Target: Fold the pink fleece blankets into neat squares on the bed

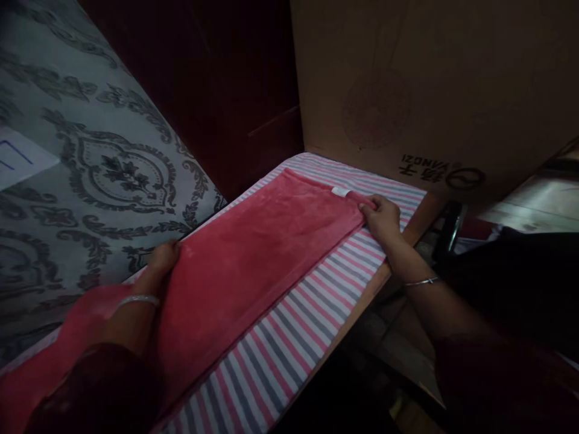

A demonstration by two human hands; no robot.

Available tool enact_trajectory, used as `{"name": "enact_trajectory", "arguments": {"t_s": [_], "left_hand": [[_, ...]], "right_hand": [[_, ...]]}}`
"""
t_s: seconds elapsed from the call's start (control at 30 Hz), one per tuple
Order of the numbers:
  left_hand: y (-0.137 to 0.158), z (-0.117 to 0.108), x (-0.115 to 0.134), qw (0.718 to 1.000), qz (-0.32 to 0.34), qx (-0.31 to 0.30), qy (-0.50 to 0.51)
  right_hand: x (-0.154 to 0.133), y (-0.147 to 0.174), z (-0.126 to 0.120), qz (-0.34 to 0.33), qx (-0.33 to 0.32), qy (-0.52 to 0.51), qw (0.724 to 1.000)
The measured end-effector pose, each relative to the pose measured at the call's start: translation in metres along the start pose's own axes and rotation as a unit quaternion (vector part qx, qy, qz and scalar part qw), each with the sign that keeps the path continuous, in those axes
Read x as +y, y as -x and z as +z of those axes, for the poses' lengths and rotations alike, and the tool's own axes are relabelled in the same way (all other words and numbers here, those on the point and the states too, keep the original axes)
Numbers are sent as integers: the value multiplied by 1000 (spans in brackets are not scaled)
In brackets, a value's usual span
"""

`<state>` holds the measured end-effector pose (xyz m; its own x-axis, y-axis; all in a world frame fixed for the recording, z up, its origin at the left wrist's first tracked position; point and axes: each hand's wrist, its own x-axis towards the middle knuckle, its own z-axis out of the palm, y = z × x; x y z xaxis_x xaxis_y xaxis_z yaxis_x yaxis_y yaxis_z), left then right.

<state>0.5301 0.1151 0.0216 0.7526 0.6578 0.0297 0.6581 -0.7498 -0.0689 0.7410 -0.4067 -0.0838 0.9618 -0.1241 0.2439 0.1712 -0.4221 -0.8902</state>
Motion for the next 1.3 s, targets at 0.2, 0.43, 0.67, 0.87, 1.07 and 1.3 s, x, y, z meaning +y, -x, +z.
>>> {"name": "enact_trajectory", "arguments": {"t_s": [0.2, 0.43, 0.67, 0.87, 1.07, 1.3], "left_hand": [[-26, -7, 52, 995, 94, -12, 30], [-51, 9, 125, 990, 116, -2, 77], [-61, 10, 133, 990, 97, -4, 104], [-81, -12, 181, 974, 171, -25, 145], [-99, -12, 265, 960, 216, -44, 173], [-111, -9, 332, 954, 217, -41, 205]], "right_hand": [[-2, 1, 0, -1, 3, 3, 1000], [-8, 4, 2, 5, 18, -6, 1000], [-5, 4, 6, -3, 28, -21, 999], [-11, 5, 8, 6, 15, -49, 999], [-14, 6, 6, -5, -4, -52, 999], [-12, 4, 6, 2, -18, -25, 1000]]}}
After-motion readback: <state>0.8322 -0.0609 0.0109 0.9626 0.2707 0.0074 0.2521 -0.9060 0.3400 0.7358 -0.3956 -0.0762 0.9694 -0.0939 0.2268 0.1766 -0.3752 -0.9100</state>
